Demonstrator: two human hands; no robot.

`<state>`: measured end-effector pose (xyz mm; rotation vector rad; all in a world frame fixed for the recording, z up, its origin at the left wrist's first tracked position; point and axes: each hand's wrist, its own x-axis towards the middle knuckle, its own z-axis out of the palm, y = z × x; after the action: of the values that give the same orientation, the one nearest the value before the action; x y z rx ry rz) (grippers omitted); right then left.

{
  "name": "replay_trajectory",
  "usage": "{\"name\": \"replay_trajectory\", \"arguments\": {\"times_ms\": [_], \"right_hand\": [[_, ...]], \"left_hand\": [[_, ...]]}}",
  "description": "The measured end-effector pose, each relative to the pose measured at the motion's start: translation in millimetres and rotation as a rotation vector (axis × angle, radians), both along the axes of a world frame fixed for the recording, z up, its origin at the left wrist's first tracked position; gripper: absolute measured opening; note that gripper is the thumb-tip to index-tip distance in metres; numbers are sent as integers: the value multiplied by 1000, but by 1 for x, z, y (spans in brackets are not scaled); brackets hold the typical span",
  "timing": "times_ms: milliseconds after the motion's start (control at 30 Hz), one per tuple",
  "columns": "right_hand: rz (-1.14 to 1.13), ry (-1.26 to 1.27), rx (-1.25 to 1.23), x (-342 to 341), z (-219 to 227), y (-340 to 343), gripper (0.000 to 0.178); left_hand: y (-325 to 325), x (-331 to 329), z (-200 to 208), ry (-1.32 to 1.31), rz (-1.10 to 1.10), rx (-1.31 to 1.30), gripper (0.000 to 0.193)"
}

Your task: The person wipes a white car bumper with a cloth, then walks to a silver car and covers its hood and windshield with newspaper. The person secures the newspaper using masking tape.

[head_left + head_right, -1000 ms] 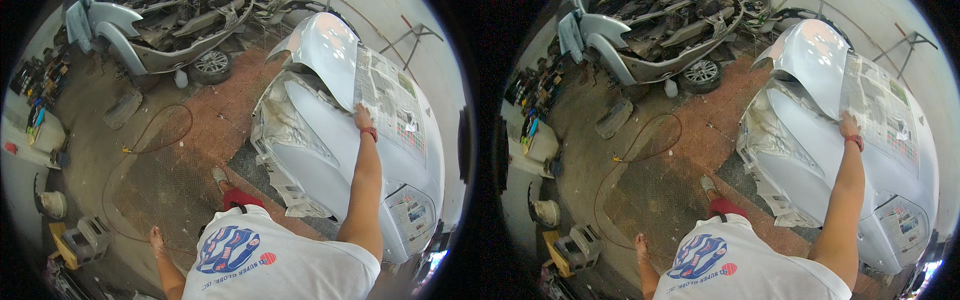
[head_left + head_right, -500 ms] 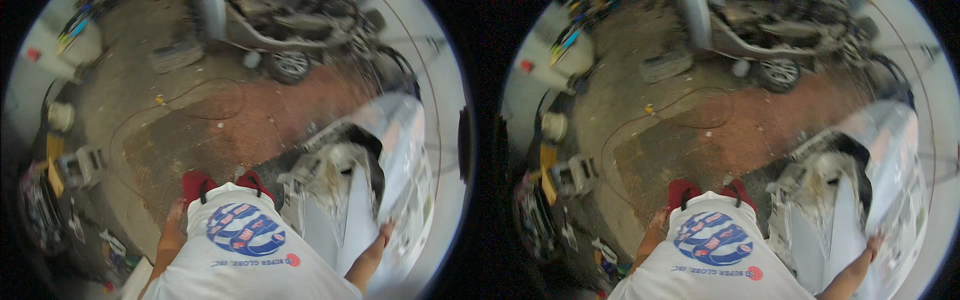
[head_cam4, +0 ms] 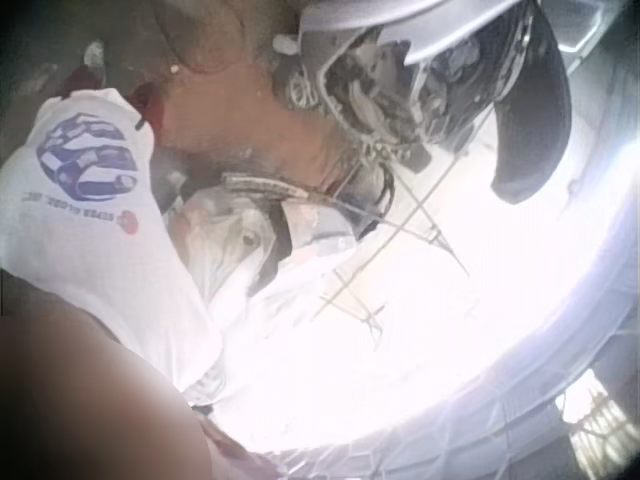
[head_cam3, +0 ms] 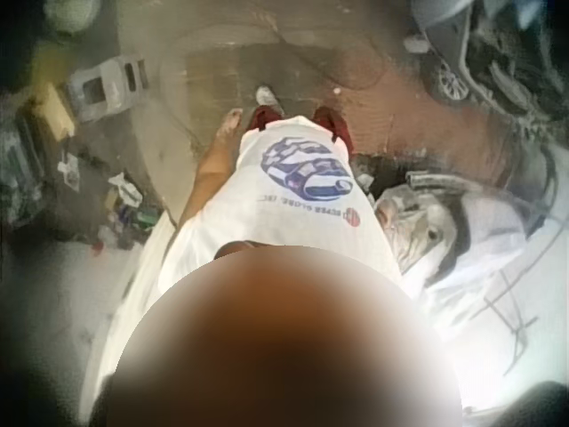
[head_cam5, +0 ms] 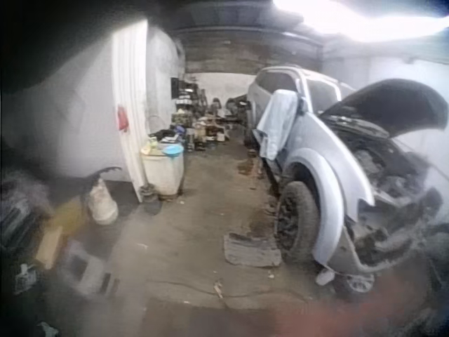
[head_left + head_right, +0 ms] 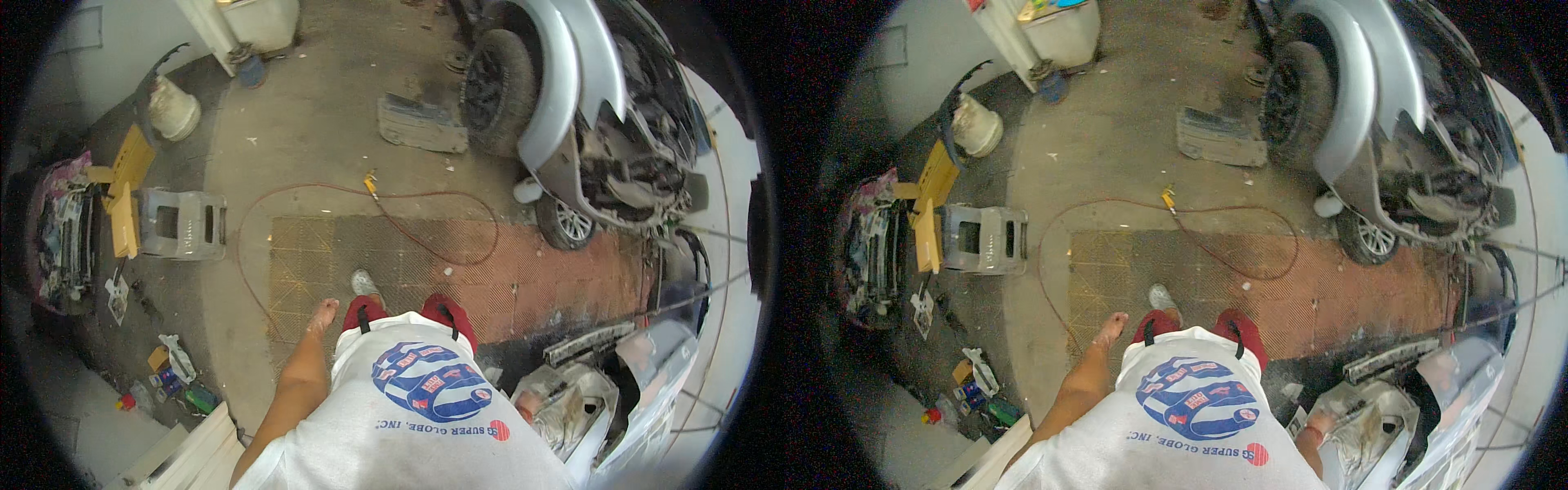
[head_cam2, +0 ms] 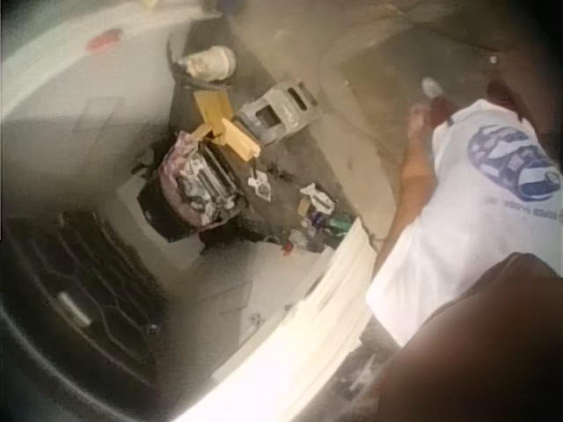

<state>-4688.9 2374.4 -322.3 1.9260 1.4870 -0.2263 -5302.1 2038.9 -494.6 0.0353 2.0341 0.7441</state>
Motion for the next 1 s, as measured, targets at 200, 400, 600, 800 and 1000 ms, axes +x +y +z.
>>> {"name": "replay_trajectory", "arguments": {"times_ms": [200,400,600,800,1000], "right_hand": [[304,537,-472,-309,-62,72,55],[322,624,-59,-468,-83,164,49],[350,278,-290,-633,-120,264,51],[725,630,-372,-1056,-104,353,53],[991,1132,-111,-1385,34,427,50]], "left_hand": [[-43,-157,36,96,60,-182,47],[-35,-276,52,82,119,-224,45],[-13,-361,44,-131,44,-230,43],[57,-518,68,-107,370,-56,33],[153,-737,45,-52,563,198,22]]}}
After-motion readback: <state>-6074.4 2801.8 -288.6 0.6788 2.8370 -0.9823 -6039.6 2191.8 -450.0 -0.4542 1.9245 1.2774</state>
